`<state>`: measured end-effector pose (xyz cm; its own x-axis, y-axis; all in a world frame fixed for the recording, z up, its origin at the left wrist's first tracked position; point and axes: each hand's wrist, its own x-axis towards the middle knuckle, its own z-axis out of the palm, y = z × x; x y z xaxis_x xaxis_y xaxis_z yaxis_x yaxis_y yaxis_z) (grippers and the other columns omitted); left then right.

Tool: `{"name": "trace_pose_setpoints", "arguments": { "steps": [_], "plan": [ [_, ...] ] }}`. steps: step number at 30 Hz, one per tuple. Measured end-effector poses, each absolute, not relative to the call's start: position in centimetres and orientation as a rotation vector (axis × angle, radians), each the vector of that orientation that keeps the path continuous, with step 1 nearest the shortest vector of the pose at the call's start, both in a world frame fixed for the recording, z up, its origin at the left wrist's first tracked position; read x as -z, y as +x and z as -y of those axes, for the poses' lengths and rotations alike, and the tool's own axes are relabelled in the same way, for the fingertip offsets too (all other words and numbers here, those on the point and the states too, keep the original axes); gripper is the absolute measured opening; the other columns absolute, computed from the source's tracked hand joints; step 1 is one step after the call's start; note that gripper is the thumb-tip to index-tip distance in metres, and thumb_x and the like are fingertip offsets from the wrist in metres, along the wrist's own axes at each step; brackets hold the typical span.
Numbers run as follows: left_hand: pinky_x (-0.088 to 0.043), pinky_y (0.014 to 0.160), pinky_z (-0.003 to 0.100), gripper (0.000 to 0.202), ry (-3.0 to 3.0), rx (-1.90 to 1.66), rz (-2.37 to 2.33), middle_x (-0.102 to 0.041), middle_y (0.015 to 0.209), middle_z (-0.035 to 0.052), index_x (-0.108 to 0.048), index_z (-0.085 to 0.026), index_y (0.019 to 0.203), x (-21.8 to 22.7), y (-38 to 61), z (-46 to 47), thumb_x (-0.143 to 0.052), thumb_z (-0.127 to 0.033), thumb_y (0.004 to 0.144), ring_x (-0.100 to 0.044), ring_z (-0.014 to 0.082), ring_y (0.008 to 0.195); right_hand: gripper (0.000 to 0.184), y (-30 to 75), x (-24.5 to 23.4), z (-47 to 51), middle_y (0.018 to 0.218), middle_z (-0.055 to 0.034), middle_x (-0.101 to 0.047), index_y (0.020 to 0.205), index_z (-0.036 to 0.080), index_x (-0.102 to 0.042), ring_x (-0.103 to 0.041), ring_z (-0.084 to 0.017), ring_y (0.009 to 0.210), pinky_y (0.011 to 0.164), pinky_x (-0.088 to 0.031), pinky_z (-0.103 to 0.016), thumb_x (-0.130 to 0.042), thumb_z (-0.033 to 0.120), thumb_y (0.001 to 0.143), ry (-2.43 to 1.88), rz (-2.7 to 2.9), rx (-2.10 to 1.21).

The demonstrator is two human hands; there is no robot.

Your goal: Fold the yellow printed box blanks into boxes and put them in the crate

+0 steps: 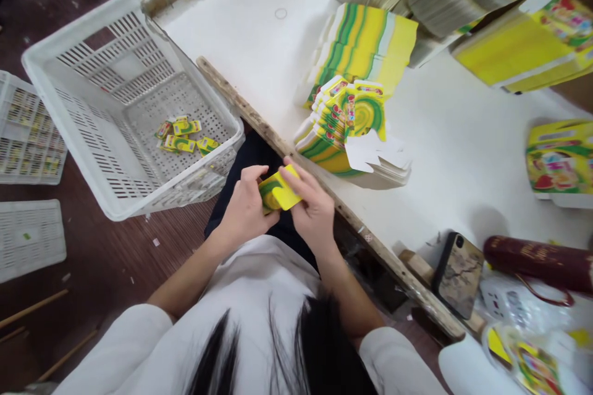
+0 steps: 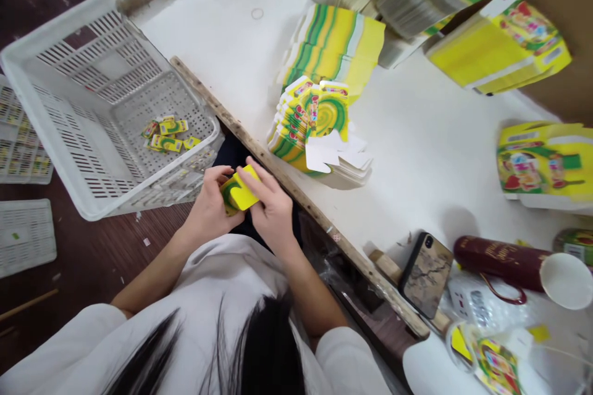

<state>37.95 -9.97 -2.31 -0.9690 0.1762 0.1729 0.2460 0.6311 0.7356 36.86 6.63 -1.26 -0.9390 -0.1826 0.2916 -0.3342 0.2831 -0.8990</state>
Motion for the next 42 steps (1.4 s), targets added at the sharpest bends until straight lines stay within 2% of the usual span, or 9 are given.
{"name": "trace_pose_setpoints", "arguments": {
  "steps": [3,7,13,21,32,36,38,40,42],
  "plan": [
    [-0.052,0.094,0.047,0.062,-0.376,1.079,2.810,-0.061,0.119,0.0128,-0.046,-0.019,0.127,2.0,37.8,10.7,-0.070,-0.013,0.070,-0.061,0.0309,0.112,0.057,36.4,1.7,-7.3,0.161,-0.0063,-0.045,0.150,0.034,-0.049,-0.048,-0.027,0.145,0.113,-0.051,-0.046,-0.058,0.017,0.096,0.532,2.466,-1.723],
    [-0.055,0.089,0.039,0.053,-0.410,1.095,2.776,-0.068,0.110,0.0085,-0.055,-0.019,0.121,1.2,37.2,12.2,-0.076,-0.020,0.072,-0.066,0.0252,0.100,0.044,36.0,1.3,-8.5,0.168,-0.0062,-0.030,0.139,0.030,-0.063,-0.043,-0.027,0.148,0.115,-0.049,-0.041,-0.061,0.020,0.097,0.819,2.632,-1.567],
    [-0.056,0.087,0.034,0.053,-0.517,1.163,2.830,-0.072,0.107,0.0056,-0.060,-0.021,0.120,-0.5,36.2,12.7,-0.081,-0.031,0.073,-0.069,0.0222,0.098,0.030,35.2,0.0,-10.0,0.162,-0.0067,-0.043,0.123,0.029,-0.073,-0.049,-0.024,0.144,0.112,-0.051,-0.040,-0.061,0.020,0.097,0.975,2.683,-1.577],
    [-0.056,0.083,0.032,0.052,-0.432,1.185,2.838,-0.071,0.103,0.0048,-0.059,-0.019,0.118,-0.3,36.9,12.3,-0.082,-0.032,0.073,-0.070,0.0209,0.093,0.028,36.0,0.2,-8.6,0.161,-0.0084,-0.044,0.121,0.026,-0.074,-0.051,-0.026,0.143,0.111,-0.052,-0.040,-0.060,0.022,0.098,0.840,2.649,-1.542],
    [-0.057,0.084,0.032,0.055,-0.398,1.289,2.867,-0.071,0.107,0.0043,-0.059,-0.020,0.120,-0.5,37.1,12.5,-0.082,-0.032,0.071,-0.070,0.0204,0.094,0.050,36.4,-0.7,-9.1,0.157,-0.0089,-0.049,0.145,0.030,-0.054,-0.054,-0.025,0.140,0.114,-0.049,-0.042,-0.064,0.028,0.096,0.875,2.635,-1.416],
    [-0.053,0.102,0.047,0.067,0.010,1.038,2.731,-0.065,0.124,0.0092,-0.053,-0.020,0.130,-0.1,36.1,16.1,-0.083,-0.038,0.073,-0.064,0.0294,0.116,0.068,34.8,-1.4,-11.0,0.145,-0.0111,-0.060,0.153,0.029,-0.041,-0.054,-0.030,0.138,0.117,-0.043,-0.050,-0.069,0.038,0.092,0.546,2.464,-1.059],
    [-0.035,0.120,0.058,0.095,0.232,0.784,2.555,-0.049,0.147,0.0129,-0.039,-0.022,0.146,0.2,35.5,18.2,-0.088,-0.043,0.068,-0.045,0.0370,0.141,0.068,33.5,-1.1,-12.2,0.147,-0.0134,-0.055,0.153,0.027,-0.040,-0.047,-0.035,0.142,0.118,-0.038,-0.057,-0.067,0.043,0.092,0.365,2.485,-0.826],
    [-0.023,0.127,0.060,0.112,0.306,0.689,2.477,-0.032,0.160,0.0119,-0.025,-0.026,0.154,0.5,35.2,19.4,-0.090,-0.045,0.066,-0.028,0.0378,0.152,0.068,32.3,-0.3,-13.3,0.147,-0.0162,-0.053,0.151,0.023,-0.042,-0.043,-0.039,0.143,0.117,-0.034,-0.062,-0.066,0.043,0.092,0.227,2.546,-0.680],
    [-0.028,0.125,0.059,0.111,0.266,0.781,2.512,-0.031,0.161,0.0130,-0.022,-0.027,0.156,1.1,35.2,19.2,-0.088,-0.046,0.069,-0.029,0.0367,0.152,0.060,31.4,0.4,-13.9,0.137,-0.0164,-0.058,0.146,0.022,-0.050,-0.048,-0.039,0.136,0.114,-0.035,-0.064,-0.066,0.039,0.091,0.114,2.587,-0.615]
  ]
}}
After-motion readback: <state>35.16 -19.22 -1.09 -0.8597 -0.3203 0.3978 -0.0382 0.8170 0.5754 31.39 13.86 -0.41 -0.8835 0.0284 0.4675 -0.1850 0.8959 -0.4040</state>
